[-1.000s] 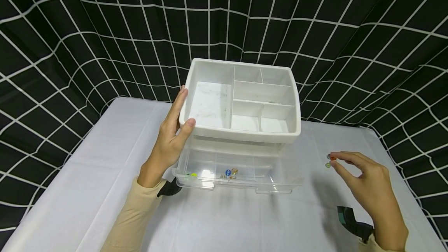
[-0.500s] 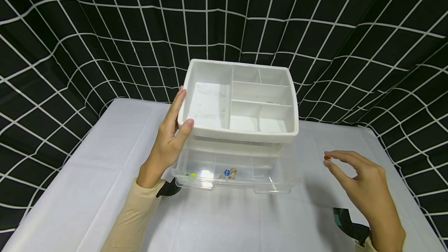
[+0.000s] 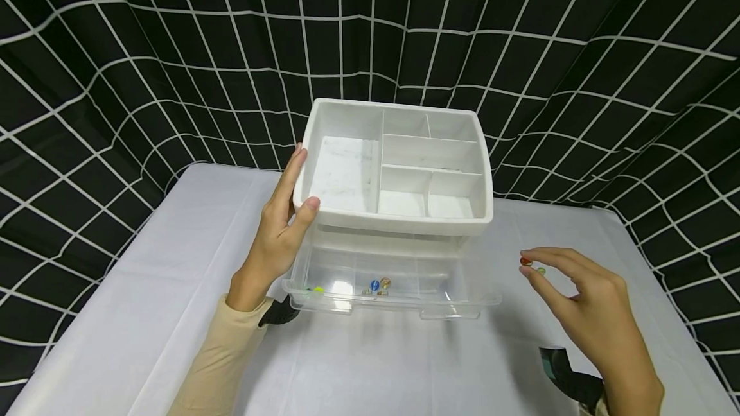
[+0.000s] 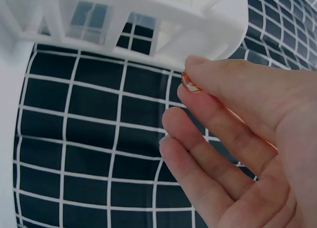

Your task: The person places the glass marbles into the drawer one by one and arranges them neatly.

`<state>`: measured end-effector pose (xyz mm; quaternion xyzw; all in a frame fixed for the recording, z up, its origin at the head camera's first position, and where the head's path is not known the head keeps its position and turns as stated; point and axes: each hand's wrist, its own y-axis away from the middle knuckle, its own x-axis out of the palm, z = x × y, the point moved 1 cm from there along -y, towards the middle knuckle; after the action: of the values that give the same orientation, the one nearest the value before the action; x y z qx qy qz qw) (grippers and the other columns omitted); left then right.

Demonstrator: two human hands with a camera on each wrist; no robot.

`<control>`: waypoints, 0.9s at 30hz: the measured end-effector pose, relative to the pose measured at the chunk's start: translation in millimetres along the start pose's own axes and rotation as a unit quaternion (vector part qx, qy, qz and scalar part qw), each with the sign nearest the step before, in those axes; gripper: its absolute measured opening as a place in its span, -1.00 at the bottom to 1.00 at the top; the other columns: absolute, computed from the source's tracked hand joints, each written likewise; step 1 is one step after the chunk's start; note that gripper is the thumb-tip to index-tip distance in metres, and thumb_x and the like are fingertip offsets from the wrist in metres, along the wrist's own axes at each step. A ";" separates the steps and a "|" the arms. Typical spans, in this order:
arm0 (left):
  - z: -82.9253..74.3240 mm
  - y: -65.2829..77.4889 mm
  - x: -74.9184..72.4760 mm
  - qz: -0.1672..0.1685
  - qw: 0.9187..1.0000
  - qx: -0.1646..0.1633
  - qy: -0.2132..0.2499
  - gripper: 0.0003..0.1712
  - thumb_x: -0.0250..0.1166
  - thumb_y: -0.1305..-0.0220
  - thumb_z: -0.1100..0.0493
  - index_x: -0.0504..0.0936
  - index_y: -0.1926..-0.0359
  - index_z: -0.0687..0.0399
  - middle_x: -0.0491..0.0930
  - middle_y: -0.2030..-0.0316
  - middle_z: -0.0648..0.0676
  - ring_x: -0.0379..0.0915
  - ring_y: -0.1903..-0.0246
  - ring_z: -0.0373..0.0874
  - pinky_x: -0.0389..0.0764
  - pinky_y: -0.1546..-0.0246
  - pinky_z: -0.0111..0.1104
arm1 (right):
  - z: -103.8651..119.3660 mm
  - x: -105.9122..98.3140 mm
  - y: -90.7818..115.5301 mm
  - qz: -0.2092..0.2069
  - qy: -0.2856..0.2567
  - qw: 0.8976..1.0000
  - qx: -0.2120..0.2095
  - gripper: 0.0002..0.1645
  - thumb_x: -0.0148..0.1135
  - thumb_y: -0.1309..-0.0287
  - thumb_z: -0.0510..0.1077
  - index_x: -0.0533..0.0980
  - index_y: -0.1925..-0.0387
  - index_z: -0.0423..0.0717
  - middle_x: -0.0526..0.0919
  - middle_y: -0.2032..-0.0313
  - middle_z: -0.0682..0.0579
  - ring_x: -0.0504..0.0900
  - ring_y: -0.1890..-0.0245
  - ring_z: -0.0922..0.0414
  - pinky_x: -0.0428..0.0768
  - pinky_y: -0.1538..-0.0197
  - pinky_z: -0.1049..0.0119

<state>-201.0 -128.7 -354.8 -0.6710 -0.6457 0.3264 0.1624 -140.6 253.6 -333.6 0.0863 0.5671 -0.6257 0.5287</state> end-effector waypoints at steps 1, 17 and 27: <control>0.3 0.1 0.1 0.000 1.000 0.000 0.001 -0.23 0.00 -0.40 0.39 -0.02 -0.56 0.17 -0.12 -0.59 0.06 -0.11 -0.55 -0.07 0.12 -0.48 -0.46 | 1.2 0.1 -0.5 -0.001 -0.004 1.000 -0.005 -0.59 0.49 0.24 -0.51 0.70 0.24 -0.19 0.76 0.29 -0.06 0.36 0.03 0.80 0.29 -0.05 0.89; 0.9 0.7 0.8 -0.004 1.000 0.002 0.003 -0.23 0.00 -0.38 0.42 -0.01 -0.56 0.18 -0.10 -0.58 0.06 -0.08 -0.54 -0.04 0.18 -0.45 -0.48 | 20.6 -2.8 -17.9 -0.017 -0.060 0.996 -0.061 -0.47 0.48 0.31 -0.55 0.73 0.20 -0.13 0.77 0.27 0.02 0.56 0.08 0.61 0.46 0.02 0.79; 1.1 0.3 1.0 -0.004 1.000 0.006 0.006 -0.23 -0.01 -0.37 0.43 -0.01 -0.55 0.20 -0.10 -0.58 0.07 -0.08 -0.55 -0.05 0.15 -0.47 -0.46 | 38.4 0.6 -27.9 0.006 -0.075 0.993 -0.086 -0.75 0.36 -0.22 -0.03 0.73 0.17 -0.11 0.77 0.25 0.04 0.58 0.08 0.58 0.50 0.20 0.77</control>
<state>-201.4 -128.0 -356.0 -0.6695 -0.6453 0.3255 0.1715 -143.2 216.8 -303.6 -0.0030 0.5771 -0.5763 0.5787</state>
